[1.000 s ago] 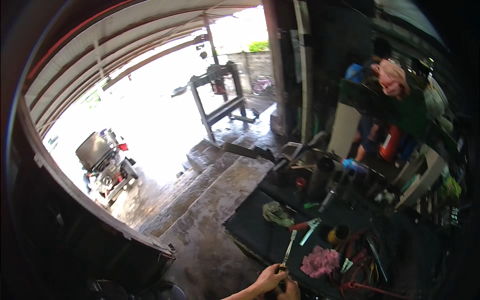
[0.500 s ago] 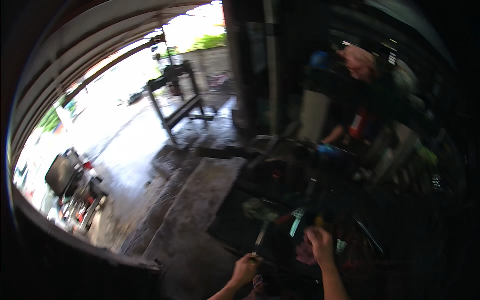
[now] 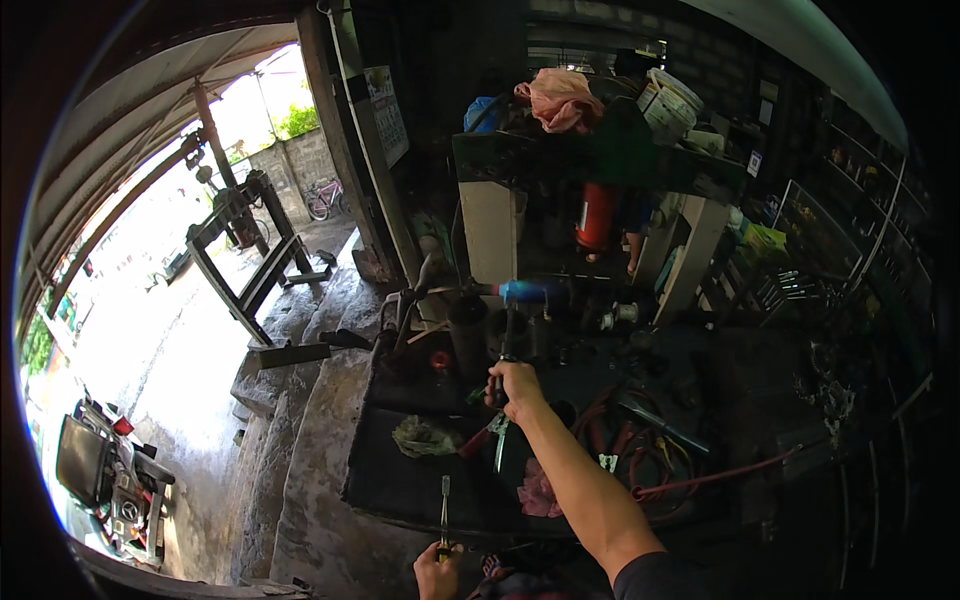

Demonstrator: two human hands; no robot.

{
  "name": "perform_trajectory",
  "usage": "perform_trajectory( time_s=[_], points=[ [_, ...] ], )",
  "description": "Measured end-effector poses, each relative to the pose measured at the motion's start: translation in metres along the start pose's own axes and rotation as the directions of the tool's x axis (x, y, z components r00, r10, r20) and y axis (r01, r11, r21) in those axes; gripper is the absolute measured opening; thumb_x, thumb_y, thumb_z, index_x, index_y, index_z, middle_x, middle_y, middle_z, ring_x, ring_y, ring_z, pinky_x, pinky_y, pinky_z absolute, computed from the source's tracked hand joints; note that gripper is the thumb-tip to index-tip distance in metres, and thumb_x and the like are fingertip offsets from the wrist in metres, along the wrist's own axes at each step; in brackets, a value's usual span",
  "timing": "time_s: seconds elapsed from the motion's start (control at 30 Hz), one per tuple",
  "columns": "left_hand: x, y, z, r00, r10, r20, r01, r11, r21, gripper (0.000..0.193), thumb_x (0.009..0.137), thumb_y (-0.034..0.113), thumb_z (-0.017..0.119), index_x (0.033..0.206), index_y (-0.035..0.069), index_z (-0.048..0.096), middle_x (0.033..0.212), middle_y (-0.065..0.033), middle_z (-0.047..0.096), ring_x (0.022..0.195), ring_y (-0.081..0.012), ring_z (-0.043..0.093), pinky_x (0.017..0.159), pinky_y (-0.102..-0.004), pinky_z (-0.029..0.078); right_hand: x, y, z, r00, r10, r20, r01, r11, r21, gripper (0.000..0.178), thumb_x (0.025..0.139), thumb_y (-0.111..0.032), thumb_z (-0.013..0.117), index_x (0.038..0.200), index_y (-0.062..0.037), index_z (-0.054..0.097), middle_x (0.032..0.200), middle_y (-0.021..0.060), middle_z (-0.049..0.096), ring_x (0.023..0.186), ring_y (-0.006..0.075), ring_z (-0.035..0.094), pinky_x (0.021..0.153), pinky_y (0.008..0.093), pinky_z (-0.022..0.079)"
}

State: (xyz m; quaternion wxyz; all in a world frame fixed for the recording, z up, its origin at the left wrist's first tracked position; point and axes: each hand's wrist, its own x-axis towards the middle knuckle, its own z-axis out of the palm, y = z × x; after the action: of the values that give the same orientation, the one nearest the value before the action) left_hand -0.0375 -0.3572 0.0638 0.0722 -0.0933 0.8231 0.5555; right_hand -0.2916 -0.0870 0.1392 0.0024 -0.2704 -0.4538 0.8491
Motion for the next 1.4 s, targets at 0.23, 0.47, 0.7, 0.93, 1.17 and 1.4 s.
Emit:
perform_trajectory(
  time_s=[0.23, 0.47, 0.7, 0.93, 1.17, 1.4],
  points=[
    [0.005, -0.015, 0.004, 0.994, -0.065, -0.083, 0.071, 0.995, 0.071, 0.019, 0.088, 0.014, 0.079, 0.096, -0.002, 0.072, 0.075, -0.0014, 0.068, 0.071, -0.0085, 0.057, 0.066, -0.0306, 0.048, 0.001, -0.048, -0.101, 0.828, -0.544, -0.136, 0.179, 0.487, -0.855, 0.033, 0.077, -0.031, 0.079, 0.095, -0.003, 0.076, 0.077, 0.0137, 0.074, 0.07, 0.028, 0.072, 0.066, 0.0425, 0.056],
    [0.015, -0.003, 0.01, 0.992, -0.129, -0.004, 0.128, 0.991, -0.049, 0.016, 0.088, 0.011, 0.076, 0.095, -0.003, 0.072, 0.077, -0.0004, 0.068, 0.072, -0.0078, 0.058, 0.067, -0.0285, 0.048, 0.014, -0.094, -0.158, 0.887, -0.445, -0.126, 0.078, 0.414, -0.907, 0.039, 0.073, -0.035, 0.076, 0.098, -0.0049, 0.079, 0.094, 0.0191, 0.078, 0.094, 0.0368, 0.074, 0.084, 0.0467, 0.055],
    [0.015, 0.004, 0.018, 0.999, -0.011, -0.046, 0.016, 0.993, 0.115, 0.025, 0.088, 0.015, 0.077, 0.105, -0.003, 0.073, 0.083, -0.0159, 0.074, 0.077, -0.019, 0.07, 0.072, -0.0358, 0.054, -0.009, -0.117, -0.178, 0.946, -0.32, -0.041, 0.14, 0.523, -0.841, 0.033, 0.074, -0.03, 0.081, 0.092, -0.0025, 0.078, 0.073, 0.0111, 0.073, 0.069, 0.0243, 0.072, 0.067, 0.0379, 0.054],
    [0.024, -0.011, -0.005, 0.991, -0.111, -0.069, 0.116, 0.99, 0.078, 0.024, 0.085, 0.011, 0.078, 0.103, -0.004, 0.072, 0.072, -0.0051, 0.063, 0.068, -0.0117, 0.055, 0.063, -0.0327, 0.048, -0.135, -0.202, -0.172, 0.893, -0.35, 0.283, 0.153, -0.355, -0.922, 0.035, 0.072, -0.026, 0.083, 0.099, -0.0048, 0.08, 0.098, 0.0194, 0.077, 0.092, 0.0405, 0.074, 0.086, 0.0486, 0.058],
    [0.046, 0.03, 0.013, 0.999, -0.032, 0.004, 0.031, 0.993, 0.115, 0.026, 0.083, 0.005, 0.078, 0.107, -0.004, 0.073, 0.077, 0.0018, 0.062, 0.068, -0.007, 0.052, 0.063, -0.0276, 0.045, -0.095, -0.135, -0.094, 0.934, 0.003, 0.358, 0.243, -0.738, -0.629, 0.017, 0.069, -0.016, 0.078, 0.083, -0.0056, 0.08, 0.091, 0.0162, 0.079, 0.086, 0.0336, 0.078, 0.073, 0.044, 0.062],
    [0.053, 0.054, 0.014, 0.999, -0.014, 0.034, 0.009, 0.991, 0.131, 0.028, 0.082, 0.004, 0.081, 0.108, -0.003, 0.073, 0.076, 0.0015, 0.062, 0.07, -0.0074, 0.053, 0.065, -0.0279, 0.046, -0.077, -0.12, -0.097, 0.955, 0.024, 0.296, 0.226, -0.704, -0.673, 0.018, 0.067, -0.008, 0.073, 0.083, -0.0059, 0.081, 0.091, 0.0183, 0.078, 0.087, 0.0346, 0.078, 0.075, 0.044, 0.062]
  ],
)
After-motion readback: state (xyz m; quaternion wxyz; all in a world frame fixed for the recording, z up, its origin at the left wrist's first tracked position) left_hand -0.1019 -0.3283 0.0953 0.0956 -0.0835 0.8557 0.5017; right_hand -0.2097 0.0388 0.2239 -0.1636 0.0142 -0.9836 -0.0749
